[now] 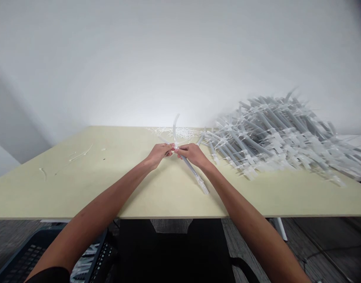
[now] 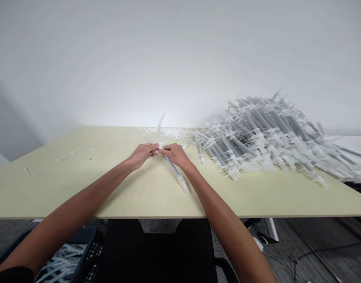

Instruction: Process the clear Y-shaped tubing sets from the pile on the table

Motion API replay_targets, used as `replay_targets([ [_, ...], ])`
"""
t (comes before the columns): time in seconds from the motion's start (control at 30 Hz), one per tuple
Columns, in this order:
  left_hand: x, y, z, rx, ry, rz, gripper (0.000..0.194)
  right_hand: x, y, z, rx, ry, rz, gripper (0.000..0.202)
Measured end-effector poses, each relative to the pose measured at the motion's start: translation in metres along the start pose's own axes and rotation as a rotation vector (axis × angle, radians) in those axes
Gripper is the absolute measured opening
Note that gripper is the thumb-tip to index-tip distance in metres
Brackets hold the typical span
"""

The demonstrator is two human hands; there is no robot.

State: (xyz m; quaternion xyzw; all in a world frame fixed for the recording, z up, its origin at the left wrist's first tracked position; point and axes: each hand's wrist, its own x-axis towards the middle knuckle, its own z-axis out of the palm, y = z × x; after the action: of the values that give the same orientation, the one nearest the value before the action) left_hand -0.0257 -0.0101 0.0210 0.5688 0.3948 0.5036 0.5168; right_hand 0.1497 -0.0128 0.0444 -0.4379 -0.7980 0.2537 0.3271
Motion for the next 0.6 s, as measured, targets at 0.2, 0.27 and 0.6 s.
replay_targets([
  [0.2, 0.000, -0.006, 0.002, -0.020, 0.003, 0.017, 0.040, 0.001, 0.002, 0.003, -0.046, 0.024, 0.001, 0.038],
  [0.27, -0.001, -0.005, 0.003, -0.037, -0.003, 0.037, 0.039, 0.001, 0.003, 0.002, -0.014, 0.031, -0.006, 0.037],
  [0.6, 0.077, -0.020, -0.021, 0.621, 0.136, 0.189, 0.029, 0.009, 0.015, -0.016, 0.824, 0.064, 0.090, 0.031],
])
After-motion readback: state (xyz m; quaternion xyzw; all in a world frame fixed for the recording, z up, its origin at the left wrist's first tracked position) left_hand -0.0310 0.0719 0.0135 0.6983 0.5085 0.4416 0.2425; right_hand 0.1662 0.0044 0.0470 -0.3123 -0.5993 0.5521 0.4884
